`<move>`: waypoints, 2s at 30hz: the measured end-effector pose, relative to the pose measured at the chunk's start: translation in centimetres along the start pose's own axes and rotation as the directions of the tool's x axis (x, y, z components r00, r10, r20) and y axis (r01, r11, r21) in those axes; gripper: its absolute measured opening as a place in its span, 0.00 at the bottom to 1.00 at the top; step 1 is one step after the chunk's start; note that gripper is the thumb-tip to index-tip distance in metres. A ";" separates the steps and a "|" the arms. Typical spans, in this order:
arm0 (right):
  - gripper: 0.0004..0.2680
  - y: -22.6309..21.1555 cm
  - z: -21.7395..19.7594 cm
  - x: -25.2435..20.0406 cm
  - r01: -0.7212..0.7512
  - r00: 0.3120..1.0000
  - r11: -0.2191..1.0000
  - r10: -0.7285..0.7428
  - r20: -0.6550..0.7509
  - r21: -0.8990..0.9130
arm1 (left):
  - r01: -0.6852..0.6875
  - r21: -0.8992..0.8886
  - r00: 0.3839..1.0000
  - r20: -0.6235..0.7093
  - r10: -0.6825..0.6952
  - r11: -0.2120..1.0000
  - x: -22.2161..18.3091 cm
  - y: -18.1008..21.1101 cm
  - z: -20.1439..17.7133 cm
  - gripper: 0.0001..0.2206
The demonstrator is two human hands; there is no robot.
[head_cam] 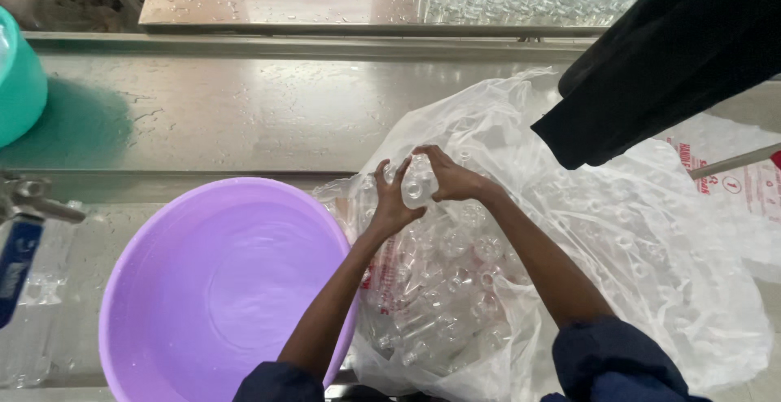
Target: The person picks up empty plastic bottles from a large bag, places them into a purple basin filled with water to rinse them, and then lines the rinsed bottles up on a stainless steel surface.
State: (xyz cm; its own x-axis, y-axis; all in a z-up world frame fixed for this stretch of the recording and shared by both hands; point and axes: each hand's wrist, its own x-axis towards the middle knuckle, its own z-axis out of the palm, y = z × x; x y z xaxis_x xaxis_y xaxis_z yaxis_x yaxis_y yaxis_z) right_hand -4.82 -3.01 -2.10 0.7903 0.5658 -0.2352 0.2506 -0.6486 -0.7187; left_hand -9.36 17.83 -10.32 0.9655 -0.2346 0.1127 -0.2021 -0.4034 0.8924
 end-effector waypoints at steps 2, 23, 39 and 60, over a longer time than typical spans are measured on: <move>0.43 -5.8 -1.2 -2.9 0.049 0.998 0.999 -0.050 -0.035 -0.011 | -0.054 0.012 0.998 -0.027 0.054 0.998 -2.5 3.9 -2.8 0.56; 0.37 -26.8 30.3 2.0 0.431 0.902 0.880 -0.425 0.073 -0.198 | 0.159 -0.856 0.883 -0.100 -0.459 0.492 -33.2 -9.8 -32.3 0.38; 0.34 -18.4 26.4 2.9 -0.105 0.973 0.835 0.198 -0.118 0.540 | 0.525 -0.577 0.771 0.011 -0.637 0.626 -33.1 -0.5 -42.1 0.44; 0.19 -9.8 18.9 -18.5 -0.364 0.521 0.831 0.555 -0.648 0.420 | 0.180 -0.072 0.980 -0.071 -0.185 0.981 -24.4 4.1 -19.8 0.25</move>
State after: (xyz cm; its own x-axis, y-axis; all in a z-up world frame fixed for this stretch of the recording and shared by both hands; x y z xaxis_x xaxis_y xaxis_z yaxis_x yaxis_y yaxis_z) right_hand -32.47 2.47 -3.07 0.9133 -0.3954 -0.0974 -0.3141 -0.5318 -0.7865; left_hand -30.55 39.43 -0.72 0.9955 -0.0922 -0.0238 -0.0126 -0.3746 0.9271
